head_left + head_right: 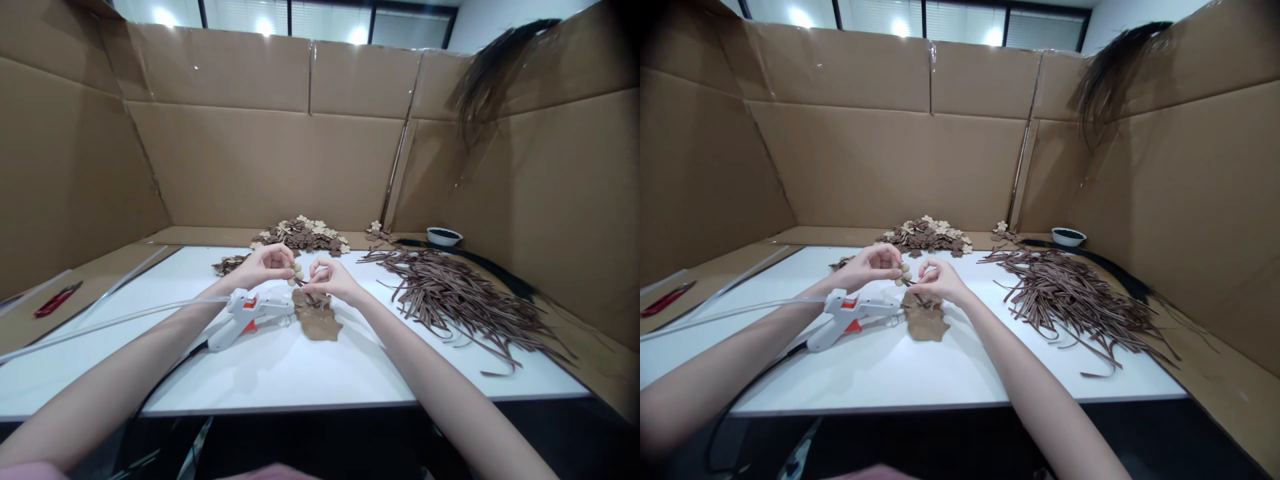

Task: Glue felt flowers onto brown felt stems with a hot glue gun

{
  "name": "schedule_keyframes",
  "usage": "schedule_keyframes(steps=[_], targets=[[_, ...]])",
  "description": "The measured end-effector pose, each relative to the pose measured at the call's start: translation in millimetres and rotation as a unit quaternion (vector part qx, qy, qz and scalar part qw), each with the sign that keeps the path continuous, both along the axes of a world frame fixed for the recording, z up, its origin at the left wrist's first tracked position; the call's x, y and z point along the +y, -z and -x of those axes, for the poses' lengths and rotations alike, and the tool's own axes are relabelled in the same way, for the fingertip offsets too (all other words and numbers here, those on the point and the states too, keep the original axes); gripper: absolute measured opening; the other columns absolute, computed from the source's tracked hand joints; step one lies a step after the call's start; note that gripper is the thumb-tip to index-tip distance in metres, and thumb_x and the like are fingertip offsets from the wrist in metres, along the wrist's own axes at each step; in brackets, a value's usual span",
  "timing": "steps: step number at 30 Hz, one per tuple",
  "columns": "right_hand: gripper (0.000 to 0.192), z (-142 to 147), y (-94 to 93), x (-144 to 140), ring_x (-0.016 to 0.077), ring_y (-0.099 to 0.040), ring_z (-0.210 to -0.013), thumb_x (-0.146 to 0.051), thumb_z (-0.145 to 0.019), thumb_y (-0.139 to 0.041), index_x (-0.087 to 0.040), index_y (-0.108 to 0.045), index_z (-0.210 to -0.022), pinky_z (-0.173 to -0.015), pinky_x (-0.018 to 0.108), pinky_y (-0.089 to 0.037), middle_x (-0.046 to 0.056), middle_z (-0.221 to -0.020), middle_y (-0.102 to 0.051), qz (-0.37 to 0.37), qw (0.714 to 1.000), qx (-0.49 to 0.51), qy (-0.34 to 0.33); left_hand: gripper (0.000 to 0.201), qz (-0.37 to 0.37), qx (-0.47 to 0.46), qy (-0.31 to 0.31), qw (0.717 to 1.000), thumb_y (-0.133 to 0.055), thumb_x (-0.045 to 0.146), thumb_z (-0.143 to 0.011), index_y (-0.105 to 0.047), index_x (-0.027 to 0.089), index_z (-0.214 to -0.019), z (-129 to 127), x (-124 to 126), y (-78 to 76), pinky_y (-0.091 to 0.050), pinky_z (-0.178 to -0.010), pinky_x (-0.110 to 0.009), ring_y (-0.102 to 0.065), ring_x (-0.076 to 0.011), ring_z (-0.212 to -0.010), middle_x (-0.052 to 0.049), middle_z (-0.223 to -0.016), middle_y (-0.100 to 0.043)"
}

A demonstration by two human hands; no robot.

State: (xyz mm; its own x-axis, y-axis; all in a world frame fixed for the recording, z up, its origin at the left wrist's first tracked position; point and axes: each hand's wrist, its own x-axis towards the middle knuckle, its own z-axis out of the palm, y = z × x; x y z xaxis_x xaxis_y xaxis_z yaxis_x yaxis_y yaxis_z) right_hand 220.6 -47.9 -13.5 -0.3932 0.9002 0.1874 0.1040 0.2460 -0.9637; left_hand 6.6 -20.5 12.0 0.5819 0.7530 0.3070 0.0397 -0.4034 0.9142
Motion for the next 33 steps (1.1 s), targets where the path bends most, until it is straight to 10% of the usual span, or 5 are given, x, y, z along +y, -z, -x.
schedule_keyframes(steps=[33], targets=[[0.040, 2, 7.8, 6, 0.0154, -0.063, -0.056, -0.033, -0.056, -0.084, -0.019, -0.054, -0.078, -0.051, 0.022, -0.043, 0.000, -0.062, -0.069, 0.007, 0.999, 0.023, -0.026, 0.028, 0.014, -0.007, -0.003, 1.000, -0.076, 0.024, -0.073, -0.056, 0.014, -0.090, 9, 6, 6.8, -0.048, -0.064, -0.023, -0.061, -0.0113, -0.068, 0.001, -0.073, -0.061]])
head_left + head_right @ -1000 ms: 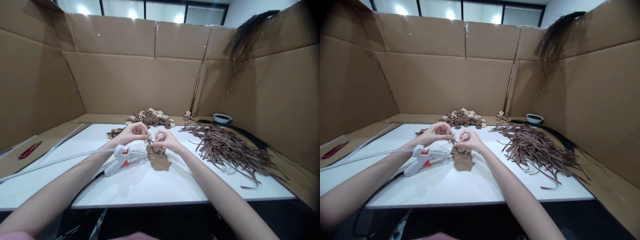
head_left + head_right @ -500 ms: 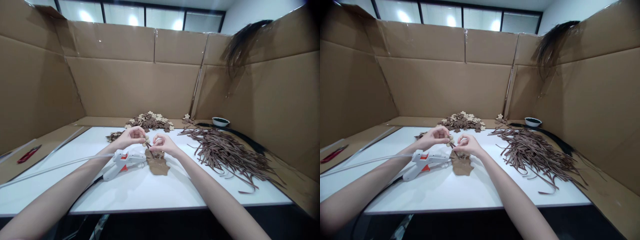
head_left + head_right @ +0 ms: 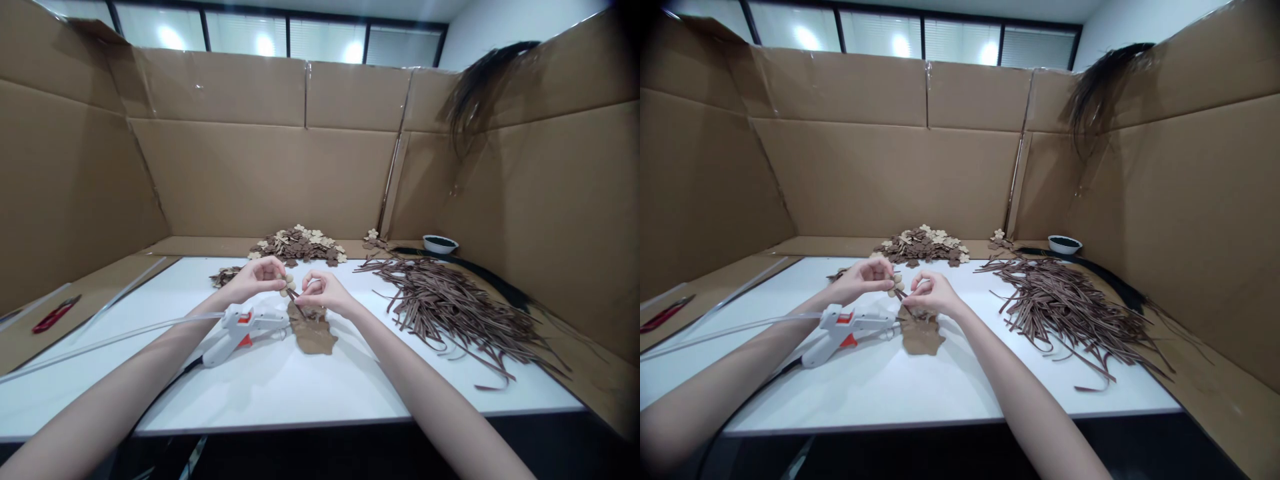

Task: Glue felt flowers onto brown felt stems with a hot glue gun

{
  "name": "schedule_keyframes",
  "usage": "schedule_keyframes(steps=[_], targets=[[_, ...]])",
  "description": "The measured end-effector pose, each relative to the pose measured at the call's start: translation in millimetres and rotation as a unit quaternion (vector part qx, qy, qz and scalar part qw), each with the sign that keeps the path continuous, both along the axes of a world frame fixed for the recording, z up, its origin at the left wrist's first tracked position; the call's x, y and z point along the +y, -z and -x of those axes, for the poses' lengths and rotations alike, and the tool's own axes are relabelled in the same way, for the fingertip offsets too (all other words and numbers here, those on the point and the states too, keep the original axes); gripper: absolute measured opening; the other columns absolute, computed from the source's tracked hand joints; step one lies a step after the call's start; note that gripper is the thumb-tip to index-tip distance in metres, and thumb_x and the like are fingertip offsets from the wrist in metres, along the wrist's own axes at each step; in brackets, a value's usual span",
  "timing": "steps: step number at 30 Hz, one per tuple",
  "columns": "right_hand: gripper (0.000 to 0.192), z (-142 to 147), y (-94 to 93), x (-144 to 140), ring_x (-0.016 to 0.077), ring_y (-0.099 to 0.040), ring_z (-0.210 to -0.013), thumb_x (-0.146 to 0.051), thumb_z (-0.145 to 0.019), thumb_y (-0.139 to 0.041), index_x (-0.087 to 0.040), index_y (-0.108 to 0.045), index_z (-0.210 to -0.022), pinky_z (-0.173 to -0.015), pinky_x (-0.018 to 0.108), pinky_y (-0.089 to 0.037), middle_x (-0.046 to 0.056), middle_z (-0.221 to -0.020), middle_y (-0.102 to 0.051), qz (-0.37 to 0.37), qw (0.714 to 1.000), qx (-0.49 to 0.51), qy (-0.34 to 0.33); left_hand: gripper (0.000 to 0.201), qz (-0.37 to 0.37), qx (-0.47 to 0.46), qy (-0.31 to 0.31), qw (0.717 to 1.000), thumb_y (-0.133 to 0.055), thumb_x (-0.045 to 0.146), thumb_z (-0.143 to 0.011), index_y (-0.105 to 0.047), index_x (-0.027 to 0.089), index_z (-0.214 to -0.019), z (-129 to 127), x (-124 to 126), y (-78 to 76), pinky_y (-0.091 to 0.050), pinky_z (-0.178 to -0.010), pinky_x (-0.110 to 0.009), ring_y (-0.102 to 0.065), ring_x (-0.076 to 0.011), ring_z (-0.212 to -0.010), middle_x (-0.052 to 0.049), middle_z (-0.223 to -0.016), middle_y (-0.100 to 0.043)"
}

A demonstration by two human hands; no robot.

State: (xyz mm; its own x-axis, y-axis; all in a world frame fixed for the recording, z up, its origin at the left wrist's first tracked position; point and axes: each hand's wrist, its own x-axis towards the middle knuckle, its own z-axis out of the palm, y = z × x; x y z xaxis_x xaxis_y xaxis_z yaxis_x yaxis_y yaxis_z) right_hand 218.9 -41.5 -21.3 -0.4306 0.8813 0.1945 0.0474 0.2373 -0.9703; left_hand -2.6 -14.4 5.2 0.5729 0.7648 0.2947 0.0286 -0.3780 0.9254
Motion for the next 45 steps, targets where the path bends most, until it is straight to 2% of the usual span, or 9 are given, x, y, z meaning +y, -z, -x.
schedule_keyframes(steps=[6, 24, 33, 38, 45], targets=[[0.038, -0.5, -2.0, 0.1, 0.0154, -0.063, -0.057, -0.032, -0.056, -0.083, -0.018, -0.054, -0.077, -0.052, 0.022, -0.044, 0.000, -0.062, -0.068, -0.010, 1.000, -0.003, -0.001, 0.025, -0.014, 0.014, -0.010, 1.000, -0.075, 0.022, -0.073, -0.056, 0.013, -0.086, -1.9, -6.9, -8.1, -0.045, -0.061, -0.020, -0.057, -0.0087, -0.064, 0.002, -0.070, -0.059], [0.038, -1.8, -1.3, -0.4, 0.0146, -0.063, -0.057, -0.031, -0.057, -0.083, -0.018, -0.054, -0.079, -0.051, 0.021, -0.043, 0.001, -0.064, -0.069, -0.004, 1.000, -0.004, 0.000, 0.027, -0.005, 0.001, -0.010, 1.000, -0.077, 0.024, -0.071, -0.056, 0.013, -0.085, -2.6, -8.1, -8.4, -0.042, -0.055, -0.019, -0.058, -0.0091, -0.061, 0.003, -0.066, -0.060], [0.044, -1.5, 1.2, -3.0, 0.0141, -0.062, -0.059, -0.038, -0.060, -0.081, -0.016, -0.063, -0.094, -0.052, 0.022, -0.043, 0.003, -0.070, -0.070, 0.012, 0.998, -0.063, -0.013, 0.029, -0.005, -0.011, -0.006, 1.000, -0.078, 0.023, -0.070, -0.055, 0.014, -0.086, -3.5, -6.9, -6.2, -0.047, -0.060, -0.021, -0.061, -0.0101, -0.064, 0.002, -0.072, -0.060], [0.045, 1.4, -1.9, -6.2, 0.0153, -0.063, -0.062, -0.040, -0.057, -0.082, -0.012, -0.067, -0.089, -0.053, 0.022, -0.042, 0.005, -0.071, -0.070, 0.009, 0.998, -0.055, -0.007, 0.030, -0.002, -0.019, -0.005, 1.000, -0.078, 0.023, -0.069, -0.054, 0.014, -0.085, -5.4, -7.5, -6.8, -0.049, -0.062, -0.023, -0.062, -0.0113, -0.066, 0.001, -0.074, -0.062], [0.036, 1.9, 1.1, -5.4, 0.0136, -0.060, -0.060, -0.043, -0.063, -0.078, -0.011, -0.069, -0.078, -0.053, 0.022, -0.040, 0.006, -0.071, -0.070, 0.000, 0.998, -0.057, -0.034, 0.031, 0.001, -0.009, -0.004, 1.000, -0.078, 0.025, -0.069, -0.055, 0.014, -0.086, -8.6, -7.7, -4.9, -0.047, -0.060, -0.022, -0.061, -0.0112, -0.065, 0.001, -0.070, -0.061]])
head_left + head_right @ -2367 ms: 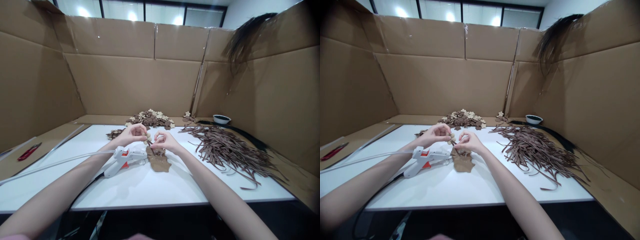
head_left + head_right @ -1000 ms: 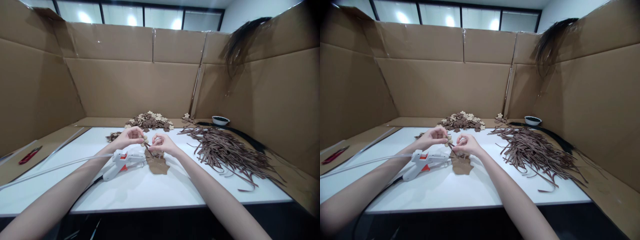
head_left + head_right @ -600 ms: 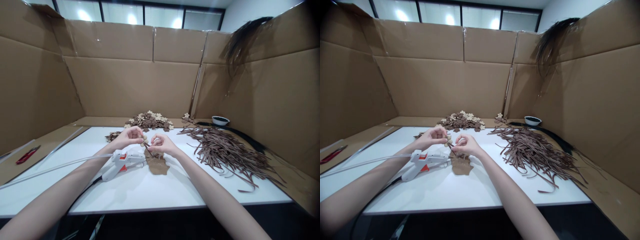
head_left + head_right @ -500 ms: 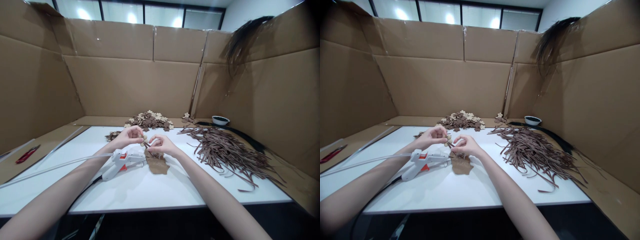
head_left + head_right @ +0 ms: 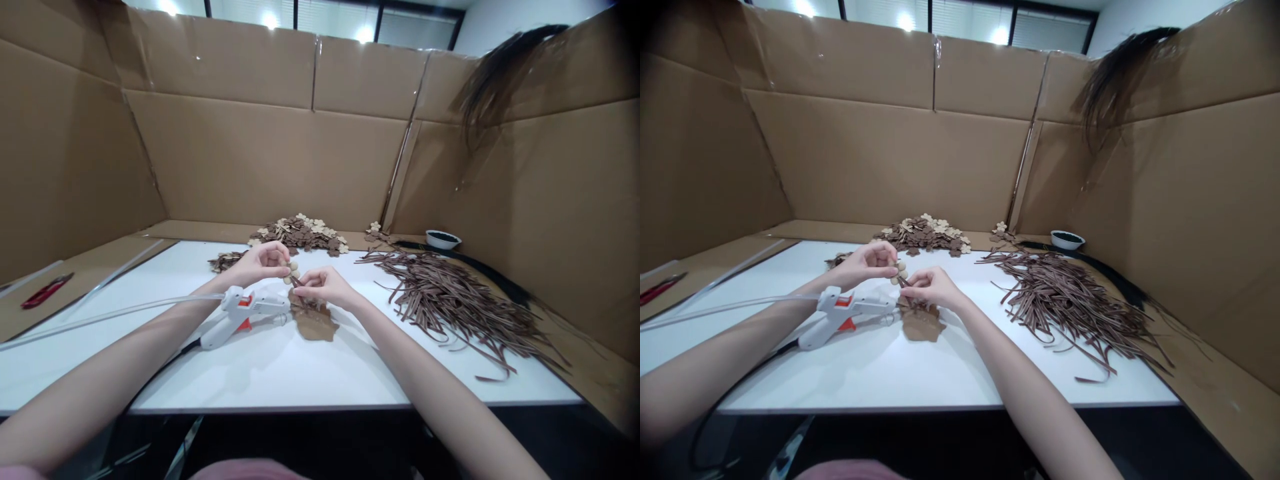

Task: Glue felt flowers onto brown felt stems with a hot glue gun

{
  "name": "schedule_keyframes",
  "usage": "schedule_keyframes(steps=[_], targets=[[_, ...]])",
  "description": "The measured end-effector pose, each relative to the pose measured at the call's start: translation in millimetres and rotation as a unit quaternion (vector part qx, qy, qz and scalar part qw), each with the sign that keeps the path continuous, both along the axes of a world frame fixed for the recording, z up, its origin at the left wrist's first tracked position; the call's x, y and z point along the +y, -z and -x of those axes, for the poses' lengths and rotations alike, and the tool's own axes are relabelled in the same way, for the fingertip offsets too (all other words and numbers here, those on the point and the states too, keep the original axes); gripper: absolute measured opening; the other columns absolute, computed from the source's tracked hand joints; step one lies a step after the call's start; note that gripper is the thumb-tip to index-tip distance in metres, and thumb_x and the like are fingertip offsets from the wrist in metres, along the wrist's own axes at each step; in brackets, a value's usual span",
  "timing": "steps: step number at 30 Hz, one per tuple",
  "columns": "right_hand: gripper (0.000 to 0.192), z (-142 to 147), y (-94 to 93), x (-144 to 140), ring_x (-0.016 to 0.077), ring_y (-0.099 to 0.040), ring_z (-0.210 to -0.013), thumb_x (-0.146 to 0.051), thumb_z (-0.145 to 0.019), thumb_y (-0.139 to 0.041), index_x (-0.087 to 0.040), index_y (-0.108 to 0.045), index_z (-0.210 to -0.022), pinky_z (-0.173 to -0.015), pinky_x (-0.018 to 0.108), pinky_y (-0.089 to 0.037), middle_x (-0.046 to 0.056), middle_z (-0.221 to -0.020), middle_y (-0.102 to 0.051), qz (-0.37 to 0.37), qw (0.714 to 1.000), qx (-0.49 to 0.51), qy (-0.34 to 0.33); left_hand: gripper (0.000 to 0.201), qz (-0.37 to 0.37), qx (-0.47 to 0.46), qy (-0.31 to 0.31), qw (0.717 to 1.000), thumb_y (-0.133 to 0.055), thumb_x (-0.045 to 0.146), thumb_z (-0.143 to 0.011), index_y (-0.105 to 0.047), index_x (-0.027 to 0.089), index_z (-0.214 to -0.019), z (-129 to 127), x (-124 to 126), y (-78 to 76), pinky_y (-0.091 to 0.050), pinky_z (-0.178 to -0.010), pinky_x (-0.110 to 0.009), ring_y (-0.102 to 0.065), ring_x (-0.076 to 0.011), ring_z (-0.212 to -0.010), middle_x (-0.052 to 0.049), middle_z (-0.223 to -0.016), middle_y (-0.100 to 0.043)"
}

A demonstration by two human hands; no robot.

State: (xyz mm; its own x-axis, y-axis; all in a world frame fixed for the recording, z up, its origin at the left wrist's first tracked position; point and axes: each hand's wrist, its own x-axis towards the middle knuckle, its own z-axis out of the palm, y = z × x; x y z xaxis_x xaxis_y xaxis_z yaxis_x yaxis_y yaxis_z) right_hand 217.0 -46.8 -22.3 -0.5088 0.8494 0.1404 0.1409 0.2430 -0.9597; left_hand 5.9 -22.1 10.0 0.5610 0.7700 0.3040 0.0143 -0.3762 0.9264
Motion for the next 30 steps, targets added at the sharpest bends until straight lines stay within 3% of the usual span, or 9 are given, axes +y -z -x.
schedule_keyframes(steps=[12, 15, 19, 23, 30], targets=[[0.036, -2, -10.3, -6, 0.0111, -0.056, -0.054, -0.045, -0.067, -0.075, -0.011, -0.069, -0.076, -0.048, 0.021, -0.038, 0.004, -0.065, -0.068, 0.006, 1.000, -0.019, 0.002, 0.030, -0.008, -0.012, 0.006, 1.000, -0.078, 0.024, -0.070, -0.055, 0.014, -0.086, 2, 3, 0.1, -0.047, -0.061, -0.021, -0.060, -0.0102, -0.065, 0.001, -0.071, -0.060], [0.039, 0, -8.6, -4, 0.0134, -0.060, -0.059, -0.044, -0.067, -0.075, -0.013, -0.068, -0.091, -0.050, 0.021, -0.040, 0.005, -0.071, -0.070, 0.002, 0.999, 0.003, 0.035, 0.032, -0.002, -0.020, 0.015, 1.000, -0.078, 0.025, -0.069, -0.054, 0.014, -0.086, 0, 2, 0.1, -0.048, -0.062, -0.023, -0.060, -0.0109, -0.065, 0.001, -0.070, -0.060], [0.063, 2, -7.9, -2, 0.0162, -0.065, -0.071, -0.037, -0.063, -0.080, -0.019, -0.055, -0.119, -0.059, 0.023, -0.047, 0.004, -0.080, -0.071, -0.010, 0.997, 0.048, 0.059, 0.034, 0.004, -0.012, 0.038, 0.999, -0.079, 0.027, -0.068, -0.053, 0.014, -0.086, -4, -1, 0.4, -0.047, -0.061, -0.022, -0.060, -0.0110, -0.065, 0.000, -0.071, -0.061], [0.071, 3, -8.5, -2, 0.0155, -0.065, -0.072, -0.031, -0.058, -0.083, -0.019, -0.052, -0.121, -0.068, 0.026, -0.050, 0.001, -0.075, -0.067, -0.013, 0.996, 0.060, 0.063, 0.033, -0.004, -0.002, 0.035, 0.999, -0.079, 0.027, -0.068, -0.054, 0.013, -0.085, -6, -1, 2.2, -0.044, -0.059, -0.020, -0.057, -0.0093, -0.064, 0.001, -0.070, -0.059], [0.069, 3, -5.8, 0, 0.0120, -0.058, -0.060, -0.029, -0.057, -0.082, -0.019, -0.052, -0.118, -0.059, 0.023, -0.046, -0.005, -0.062, -0.058, -0.026, 0.996, 0.057, 0.056, 0.033, -0.004, 0.006, 0.057, 0.998, -0.078, 0.029, -0.070, -0.054, 0.013, -0.086, -13, 0, 3.1, -0.043, -0.059, -0.020, -0.056, -0.0092, -0.063, 0.001, -0.070, -0.058]])
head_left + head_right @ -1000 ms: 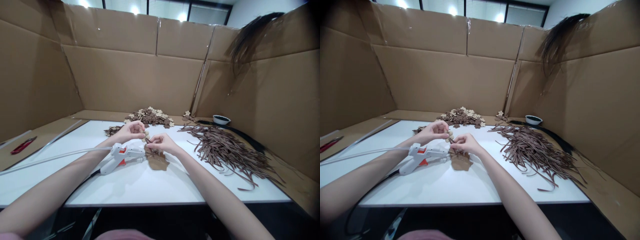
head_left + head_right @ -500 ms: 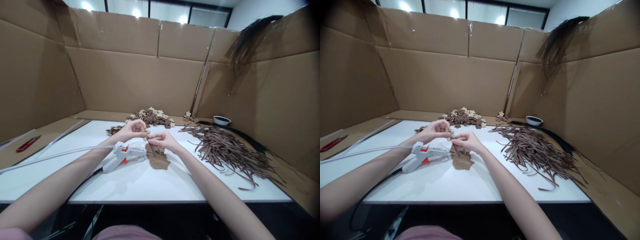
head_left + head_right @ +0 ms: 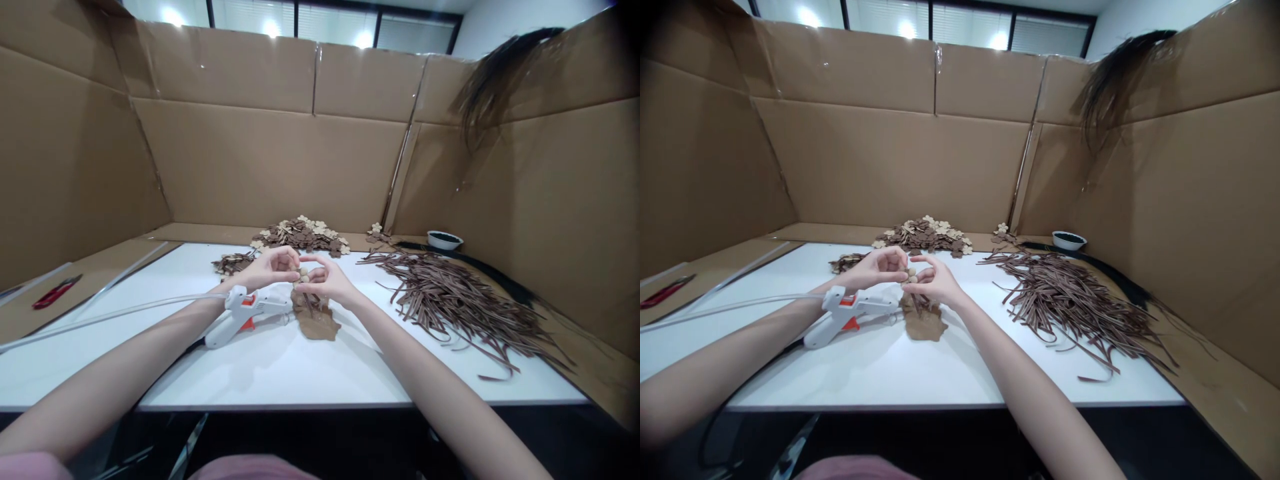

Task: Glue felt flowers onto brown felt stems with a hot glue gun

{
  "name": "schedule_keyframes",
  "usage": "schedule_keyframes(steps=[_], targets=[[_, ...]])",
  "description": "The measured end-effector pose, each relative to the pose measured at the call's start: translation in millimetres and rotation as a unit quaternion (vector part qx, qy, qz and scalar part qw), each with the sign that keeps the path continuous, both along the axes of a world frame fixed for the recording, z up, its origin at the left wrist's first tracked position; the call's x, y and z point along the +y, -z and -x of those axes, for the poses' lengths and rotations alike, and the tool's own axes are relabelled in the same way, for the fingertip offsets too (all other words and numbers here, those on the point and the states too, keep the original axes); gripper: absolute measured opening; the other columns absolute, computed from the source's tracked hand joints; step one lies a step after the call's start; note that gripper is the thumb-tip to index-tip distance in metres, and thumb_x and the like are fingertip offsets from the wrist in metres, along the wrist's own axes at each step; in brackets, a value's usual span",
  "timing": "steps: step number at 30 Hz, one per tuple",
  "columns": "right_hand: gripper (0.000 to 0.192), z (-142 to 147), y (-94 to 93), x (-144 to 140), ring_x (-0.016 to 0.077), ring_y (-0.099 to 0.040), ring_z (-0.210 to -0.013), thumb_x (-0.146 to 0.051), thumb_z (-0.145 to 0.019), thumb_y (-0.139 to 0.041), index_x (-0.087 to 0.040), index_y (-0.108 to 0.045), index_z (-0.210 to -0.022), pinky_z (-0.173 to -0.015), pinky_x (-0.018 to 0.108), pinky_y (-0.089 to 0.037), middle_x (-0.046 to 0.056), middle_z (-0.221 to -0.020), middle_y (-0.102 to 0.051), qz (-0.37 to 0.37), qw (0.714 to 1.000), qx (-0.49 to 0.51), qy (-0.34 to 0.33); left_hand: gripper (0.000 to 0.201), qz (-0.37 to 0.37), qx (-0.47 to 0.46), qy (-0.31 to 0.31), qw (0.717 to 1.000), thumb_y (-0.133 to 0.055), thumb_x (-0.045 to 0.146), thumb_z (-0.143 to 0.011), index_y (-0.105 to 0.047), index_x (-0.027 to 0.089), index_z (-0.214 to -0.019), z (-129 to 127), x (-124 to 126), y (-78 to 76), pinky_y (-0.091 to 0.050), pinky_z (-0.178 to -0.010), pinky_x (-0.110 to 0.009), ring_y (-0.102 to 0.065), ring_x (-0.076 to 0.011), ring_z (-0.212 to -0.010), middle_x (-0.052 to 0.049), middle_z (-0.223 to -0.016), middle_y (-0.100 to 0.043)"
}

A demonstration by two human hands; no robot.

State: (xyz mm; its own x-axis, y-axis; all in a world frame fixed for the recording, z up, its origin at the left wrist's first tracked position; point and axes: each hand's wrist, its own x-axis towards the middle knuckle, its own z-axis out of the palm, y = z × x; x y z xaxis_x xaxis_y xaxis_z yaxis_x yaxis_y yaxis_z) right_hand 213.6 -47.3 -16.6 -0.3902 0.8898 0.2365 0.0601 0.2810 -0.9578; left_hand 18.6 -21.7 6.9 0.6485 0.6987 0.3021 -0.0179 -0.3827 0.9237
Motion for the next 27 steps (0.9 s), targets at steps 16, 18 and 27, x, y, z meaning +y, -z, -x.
schedule_keyframes(steps=[16, 18, 27], targets=[[0.077, -3, 5.5, 6, 0.0098, -0.051, -0.051, -0.027, -0.050, -0.085, -0.018, -0.050, -0.118, -0.054, 0.022, -0.043, -0.009, -0.055, -0.053, -0.010, 1.000, 0.007, 0.008, 0.030, -0.010, 0.012, 0.018, 1.000, -0.078, 0.029, -0.069, -0.054, 0.014, -0.079, -7, -4, -3.0, -0.039, -0.055, -0.019, -0.050, -0.0078, -0.059, 0.003, -0.065, -0.054], [0.077, -2, 3.7, 4, 0.0101, -0.052, -0.051, -0.028, -0.049, -0.085, -0.018, -0.050, -0.117, -0.055, 0.023, -0.043, -0.009, -0.055, -0.053, -0.006, 1.000, 0.011, 0.008, 0.030, -0.005, 0.009, 0.021, 1.000, -0.078, 0.029, -0.069, -0.054, 0.013, -0.079, -7, -3, -2.6, -0.039, -0.056, -0.019, -0.051, -0.0081, -0.060, 0.003, -0.065, -0.055], [0.073, -1, 0.1, 2, 0.0085, -0.049, -0.049, -0.026, -0.050, -0.085, -0.018, -0.051, -0.114, -0.053, 0.021, -0.042, -0.010, -0.053, -0.051, -0.017, 1.000, 0.012, -0.001, 0.032, 0.015, -0.013, 0.040, 0.999, -0.080, 0.025, -0.068, -0.053, 0.013, -0.081, -4, 6, 3.5, -0.043, -0.057, -0.019, -0.055, -0.0083, -0.062, 0.002, -0.067, -0.058]])
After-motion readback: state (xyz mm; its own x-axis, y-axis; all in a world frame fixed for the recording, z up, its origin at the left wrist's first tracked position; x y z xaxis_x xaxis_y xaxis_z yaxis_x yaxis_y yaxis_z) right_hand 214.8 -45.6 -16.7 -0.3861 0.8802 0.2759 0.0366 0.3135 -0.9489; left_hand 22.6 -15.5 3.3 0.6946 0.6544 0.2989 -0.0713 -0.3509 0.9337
